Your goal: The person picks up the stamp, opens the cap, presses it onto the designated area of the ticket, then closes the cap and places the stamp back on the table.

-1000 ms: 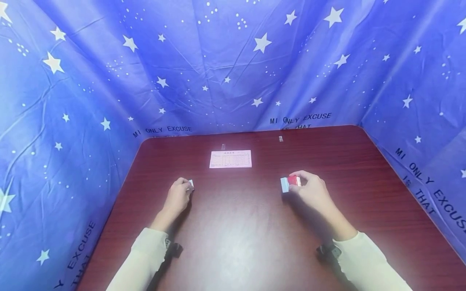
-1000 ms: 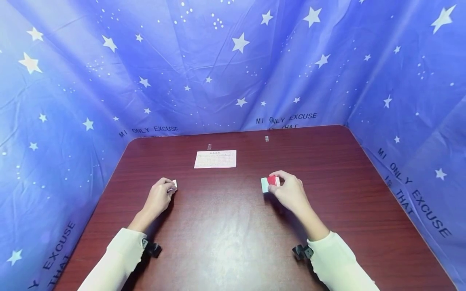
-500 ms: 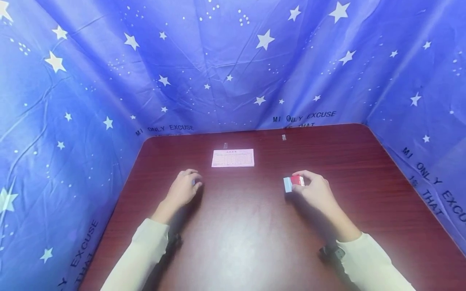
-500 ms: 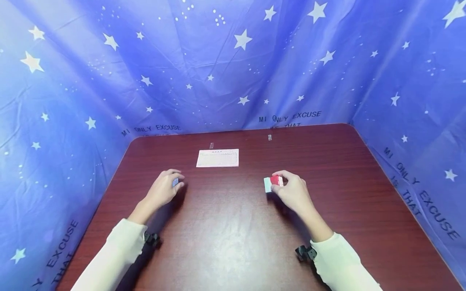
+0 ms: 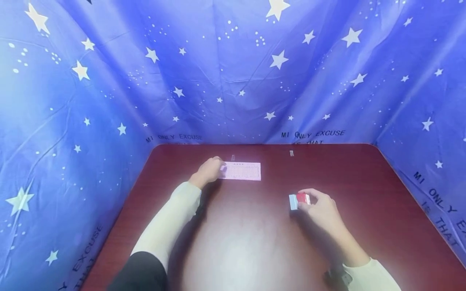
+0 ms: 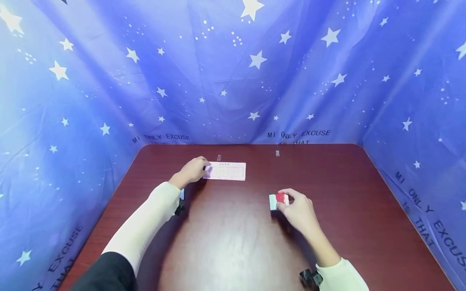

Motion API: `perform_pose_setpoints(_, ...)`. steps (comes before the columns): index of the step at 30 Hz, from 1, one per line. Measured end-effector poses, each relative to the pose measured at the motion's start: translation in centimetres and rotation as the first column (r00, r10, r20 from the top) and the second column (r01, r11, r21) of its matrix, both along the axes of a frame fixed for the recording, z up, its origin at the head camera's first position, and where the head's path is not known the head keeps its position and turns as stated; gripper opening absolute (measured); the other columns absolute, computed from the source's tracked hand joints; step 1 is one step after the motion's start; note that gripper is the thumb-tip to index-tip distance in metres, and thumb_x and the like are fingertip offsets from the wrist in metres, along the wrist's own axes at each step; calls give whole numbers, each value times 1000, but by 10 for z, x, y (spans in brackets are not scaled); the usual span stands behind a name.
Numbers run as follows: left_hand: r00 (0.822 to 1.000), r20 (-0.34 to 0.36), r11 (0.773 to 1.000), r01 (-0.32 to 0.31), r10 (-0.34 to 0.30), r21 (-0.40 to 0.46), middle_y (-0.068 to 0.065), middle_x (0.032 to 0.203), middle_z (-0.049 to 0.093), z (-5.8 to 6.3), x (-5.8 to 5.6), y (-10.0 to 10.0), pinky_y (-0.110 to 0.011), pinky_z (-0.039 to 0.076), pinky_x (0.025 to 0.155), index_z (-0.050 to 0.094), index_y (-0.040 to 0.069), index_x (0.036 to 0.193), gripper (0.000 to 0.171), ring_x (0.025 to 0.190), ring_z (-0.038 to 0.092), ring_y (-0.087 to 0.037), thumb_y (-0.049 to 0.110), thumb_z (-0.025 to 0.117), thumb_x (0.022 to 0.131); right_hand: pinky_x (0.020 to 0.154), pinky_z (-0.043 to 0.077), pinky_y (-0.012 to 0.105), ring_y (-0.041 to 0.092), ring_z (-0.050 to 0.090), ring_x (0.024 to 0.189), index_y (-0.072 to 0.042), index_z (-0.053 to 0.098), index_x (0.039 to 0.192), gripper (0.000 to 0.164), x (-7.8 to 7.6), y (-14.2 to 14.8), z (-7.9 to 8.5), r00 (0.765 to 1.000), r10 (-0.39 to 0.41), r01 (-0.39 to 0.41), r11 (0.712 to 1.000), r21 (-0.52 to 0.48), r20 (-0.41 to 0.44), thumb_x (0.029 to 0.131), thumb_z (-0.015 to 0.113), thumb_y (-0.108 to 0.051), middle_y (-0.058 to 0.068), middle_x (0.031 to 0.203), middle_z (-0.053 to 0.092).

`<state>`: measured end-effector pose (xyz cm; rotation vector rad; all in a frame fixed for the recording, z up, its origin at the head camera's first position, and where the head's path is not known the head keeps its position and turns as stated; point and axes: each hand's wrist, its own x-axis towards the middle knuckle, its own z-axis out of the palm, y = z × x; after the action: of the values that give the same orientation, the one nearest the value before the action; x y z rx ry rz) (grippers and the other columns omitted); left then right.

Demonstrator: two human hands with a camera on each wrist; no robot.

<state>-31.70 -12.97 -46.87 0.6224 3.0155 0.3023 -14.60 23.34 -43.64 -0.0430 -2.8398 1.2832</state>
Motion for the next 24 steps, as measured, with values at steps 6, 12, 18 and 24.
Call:
perform_pose_setpoints(6,999,40,997,16,-13,-69,-13,133,62,-16,-6,14,-42,45,109,68,12,131,44,125,56,-32,20,78,89,70,49,34,22,62,79,-11,71,119,33,5,3,-8,1000,-12,12,1000,15,14,86,72,-13,10,95,71)
perform_pose_setpoints(12,997,73,995,12,-5,-103,-8,127,65,-17,-6,17,-41,48,105,70,16,129,40,121,59,-30,22,78,90,70,47,34,21,61,78,-11,71,119,34,6,1,-11,999,-31,31,999,22,31,85,73,-13,10,95,71)
perform_pose_setpoints(18,995,90,997,-33,40,-74,-7,129,65,-11,-4,16,-43,48,104,70,16,129,40,122,58,-30,21,77,90,70,47,33,21,60,78,-11,70,121,36,4,-1,-9,998,-34,33,999,18,49,85,73,-14,10,96,70)
perform_pose_setpoints(24,992,97,996,-69,75,-60,-5,128,65,-11,-2,15,-44,49,103,71,19,127,40,123,57,-29,20,79,88,69,48,33,20,61,79,-11,71,119,35,-3,-2,-8,999,-22,22,1000,18,29,85,75,-13,9,95,71)
